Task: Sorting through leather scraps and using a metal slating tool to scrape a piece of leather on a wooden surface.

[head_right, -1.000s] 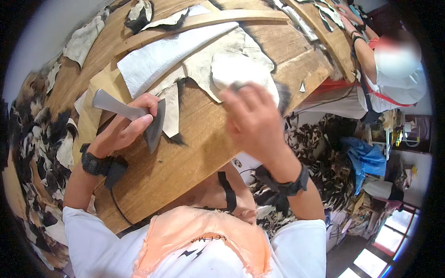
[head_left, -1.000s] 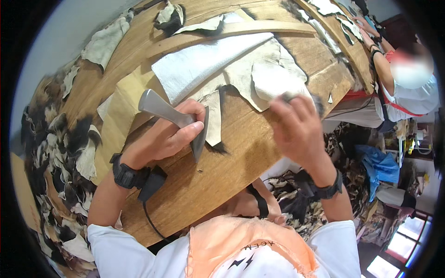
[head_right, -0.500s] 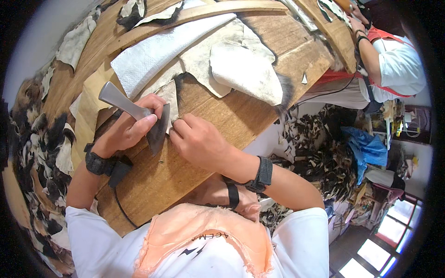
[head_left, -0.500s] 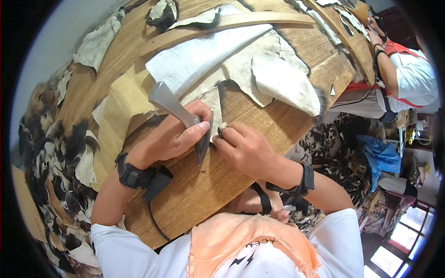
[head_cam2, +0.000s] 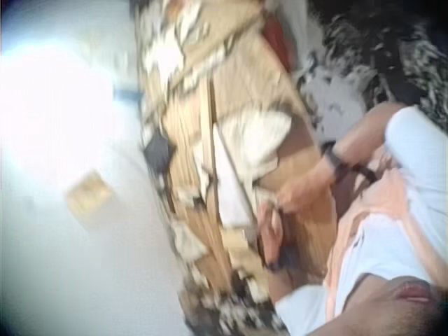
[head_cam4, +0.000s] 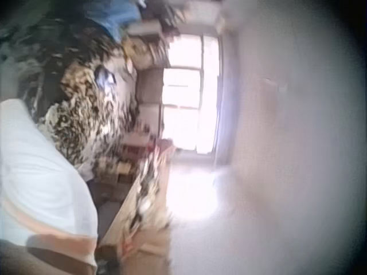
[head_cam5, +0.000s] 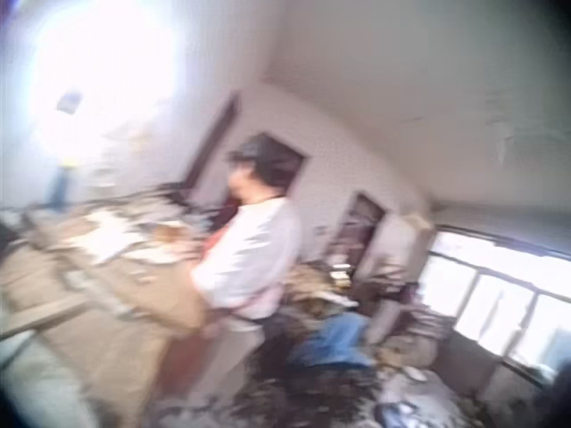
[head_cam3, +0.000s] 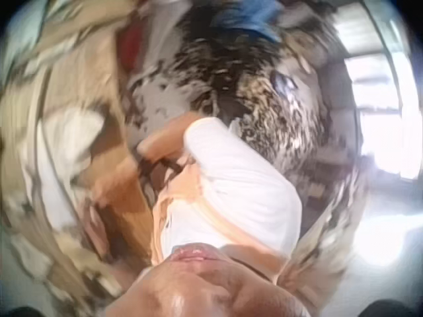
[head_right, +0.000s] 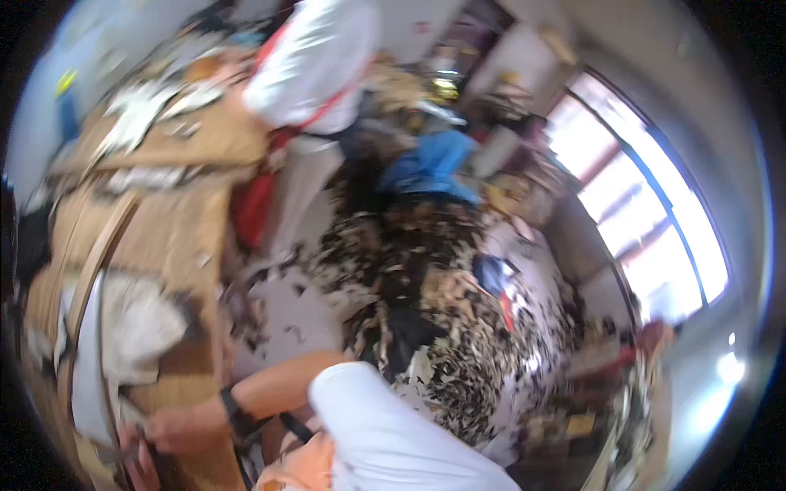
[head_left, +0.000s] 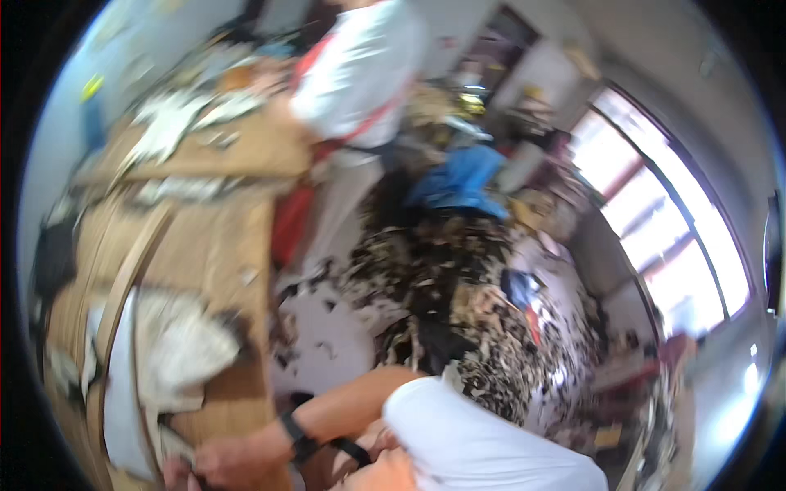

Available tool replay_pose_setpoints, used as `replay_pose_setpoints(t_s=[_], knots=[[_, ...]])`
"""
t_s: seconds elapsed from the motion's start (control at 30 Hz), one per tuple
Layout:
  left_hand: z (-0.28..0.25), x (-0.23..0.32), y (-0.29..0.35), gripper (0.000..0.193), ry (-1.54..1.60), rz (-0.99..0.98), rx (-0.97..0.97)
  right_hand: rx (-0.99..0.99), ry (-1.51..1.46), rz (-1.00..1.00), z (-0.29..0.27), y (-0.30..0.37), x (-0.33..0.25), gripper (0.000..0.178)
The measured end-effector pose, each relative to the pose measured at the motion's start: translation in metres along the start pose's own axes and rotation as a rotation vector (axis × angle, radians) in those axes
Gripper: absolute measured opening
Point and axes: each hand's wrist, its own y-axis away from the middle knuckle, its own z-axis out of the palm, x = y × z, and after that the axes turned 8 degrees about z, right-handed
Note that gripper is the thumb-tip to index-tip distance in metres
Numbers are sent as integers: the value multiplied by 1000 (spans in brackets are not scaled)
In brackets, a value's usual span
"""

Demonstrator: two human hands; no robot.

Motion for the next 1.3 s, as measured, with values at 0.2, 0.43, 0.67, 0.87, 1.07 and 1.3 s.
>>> replay_pose_setpoints(t_s=[0.2,0.43,0.67,0.87,1.07,1.3], knots=[[9,0,-14,22,-398,289,-19,-137,124,-83,-3,4,10,15],[8,12,-13,14,-478,451,-40,-64,134,-76,-6,0,9,16],[-20,-63,-17,14,-473,371,-11,-54,94,-46,-5,-2,8,16],[-6,-15,12,20,-464,199,212,204,-69,45,-19,-28,-15,14],[9,-7,40,32,-248,424,77,548,-426,81,-26,-61,-22,17],[30,84,67,49,-537,389,144,73,-551,629,-110,-41,-16,26]])
